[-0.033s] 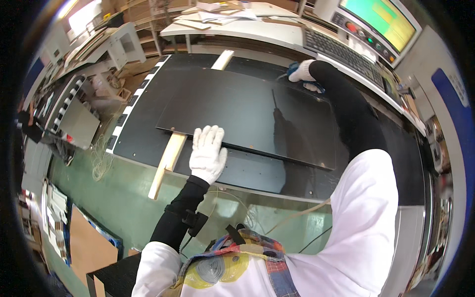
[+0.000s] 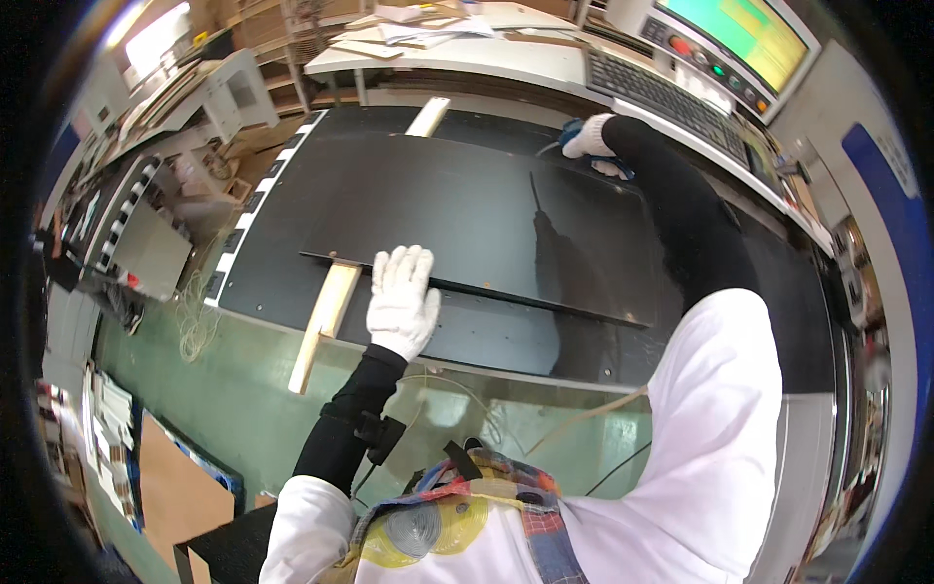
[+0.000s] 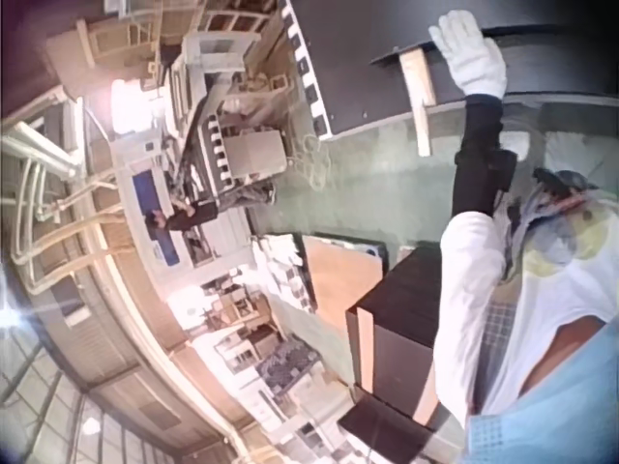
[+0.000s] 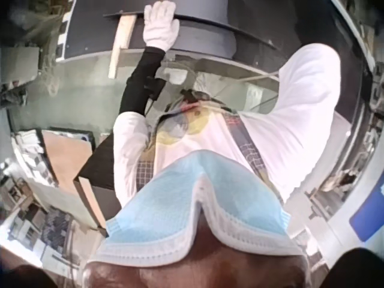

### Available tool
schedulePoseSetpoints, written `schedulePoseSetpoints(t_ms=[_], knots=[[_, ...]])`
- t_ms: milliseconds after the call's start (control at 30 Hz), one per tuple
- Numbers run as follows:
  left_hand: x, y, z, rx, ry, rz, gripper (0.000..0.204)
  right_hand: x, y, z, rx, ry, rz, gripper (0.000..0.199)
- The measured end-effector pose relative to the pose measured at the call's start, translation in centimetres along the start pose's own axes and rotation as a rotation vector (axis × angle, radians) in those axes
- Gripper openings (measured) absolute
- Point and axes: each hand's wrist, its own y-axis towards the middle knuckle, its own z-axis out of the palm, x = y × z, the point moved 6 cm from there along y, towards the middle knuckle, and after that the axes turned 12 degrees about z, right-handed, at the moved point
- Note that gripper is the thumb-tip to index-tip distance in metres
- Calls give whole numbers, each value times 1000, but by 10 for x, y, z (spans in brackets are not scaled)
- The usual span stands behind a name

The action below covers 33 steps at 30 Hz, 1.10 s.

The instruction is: Move black panels to a machine bed, interact with the control interface, and clean the panels using an air duster.

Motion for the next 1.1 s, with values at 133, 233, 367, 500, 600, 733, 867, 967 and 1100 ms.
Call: schedulePoseSetpoints(t_ms=[133,233,367,500,600,733,867,967,1100], knots=[[0,-1,-4,-5,18,14,57,-59,-8,-17,-82,-61,154,38],[0,-3,-4,18,36,-4,57,-106,-22,-27,-185,-119,205,42],[-3,-3,0,15,60,25,57,-143,-33,-10,-117,-47,285,44],[-1,-3,3,33,75,14,59,-150,-68,18,71,30,294,43],[2,-3,7,48,98,-1,59,-153,-126,24,159,-117,290,45],[2,-1,8,49,119,22,59,-186,-164,28,231,-265,388,47],[5,-4,9,83,139,36,55,-192,-173,38,202,-191,406,47],[18,2,3,45,85,192,42,-178,-183,44,172,-79,310,48],[44,17,-5,139,2,256,41,-165,-182,50,117,-76,271,51]])
